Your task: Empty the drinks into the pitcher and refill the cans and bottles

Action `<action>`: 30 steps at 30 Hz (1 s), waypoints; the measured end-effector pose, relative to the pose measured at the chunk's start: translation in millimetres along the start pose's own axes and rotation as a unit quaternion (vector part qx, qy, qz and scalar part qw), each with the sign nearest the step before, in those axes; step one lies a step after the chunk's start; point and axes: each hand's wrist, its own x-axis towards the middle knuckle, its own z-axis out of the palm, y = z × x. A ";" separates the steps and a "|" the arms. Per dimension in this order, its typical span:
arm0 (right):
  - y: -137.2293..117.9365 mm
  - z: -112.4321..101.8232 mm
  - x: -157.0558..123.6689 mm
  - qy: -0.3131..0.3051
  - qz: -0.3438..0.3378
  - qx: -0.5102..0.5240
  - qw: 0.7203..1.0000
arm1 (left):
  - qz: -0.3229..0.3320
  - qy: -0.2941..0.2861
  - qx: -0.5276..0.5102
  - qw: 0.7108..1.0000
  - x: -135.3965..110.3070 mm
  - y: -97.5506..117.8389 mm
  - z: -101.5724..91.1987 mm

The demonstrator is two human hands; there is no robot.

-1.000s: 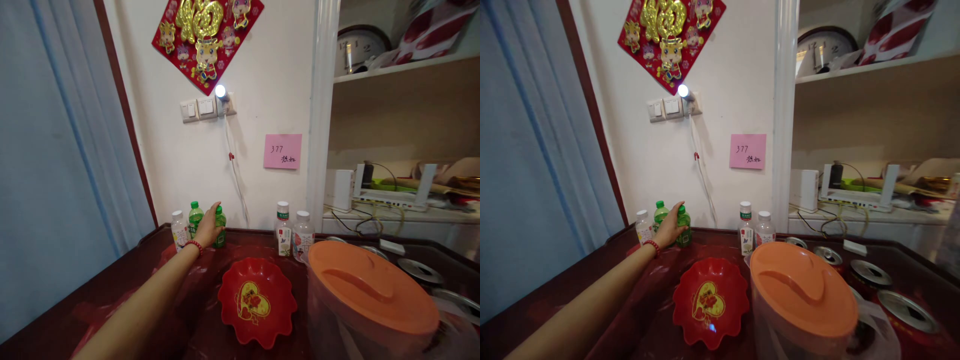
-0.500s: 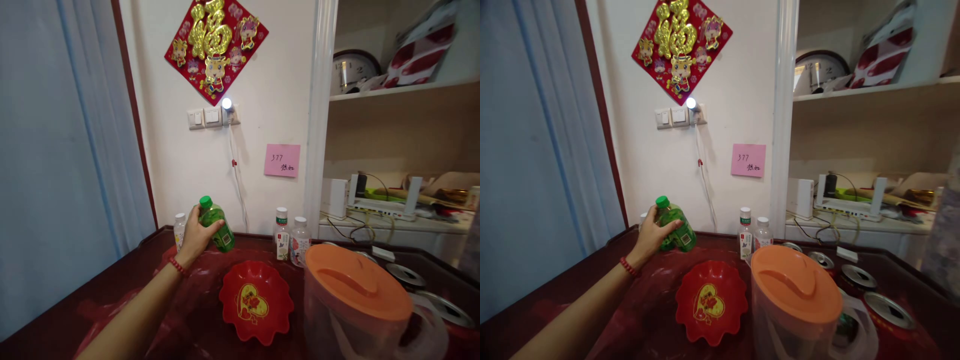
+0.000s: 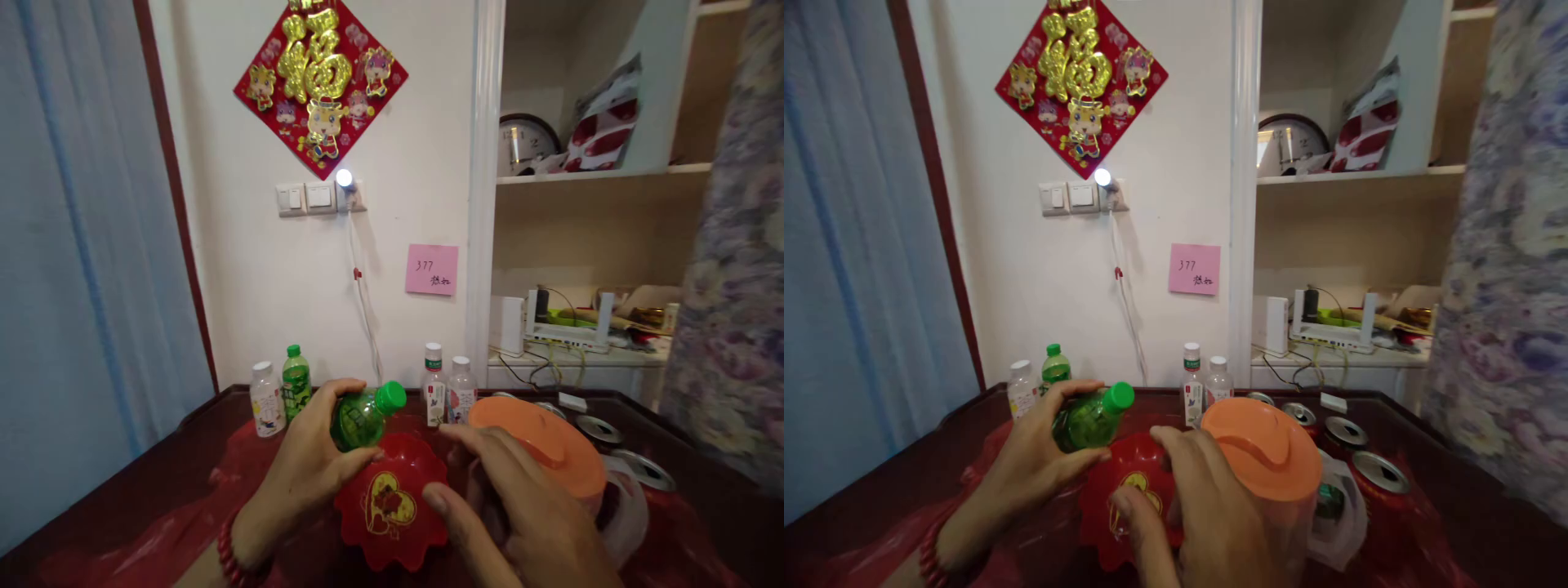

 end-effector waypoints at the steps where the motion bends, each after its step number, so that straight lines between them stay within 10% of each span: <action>1: 2.5 4.5 0.1 0.013 -0.005 -0.011 1.000 | 0.018 -0.012 -0.002 1.000 -2.2 1.5 0.3; 12: 16.3 21.6 -10.5 0.003 -0.020 -0.006 1.000 | 0.174 -0.123 -0.015 0.977 -21.7 4.0 3.6; 30: 21.2 22.1 -11.6 -0.078 -0.035 0.045 0.995 | 0.149 -0.170 -0.017 0.974 -19.2 -1.2 3.5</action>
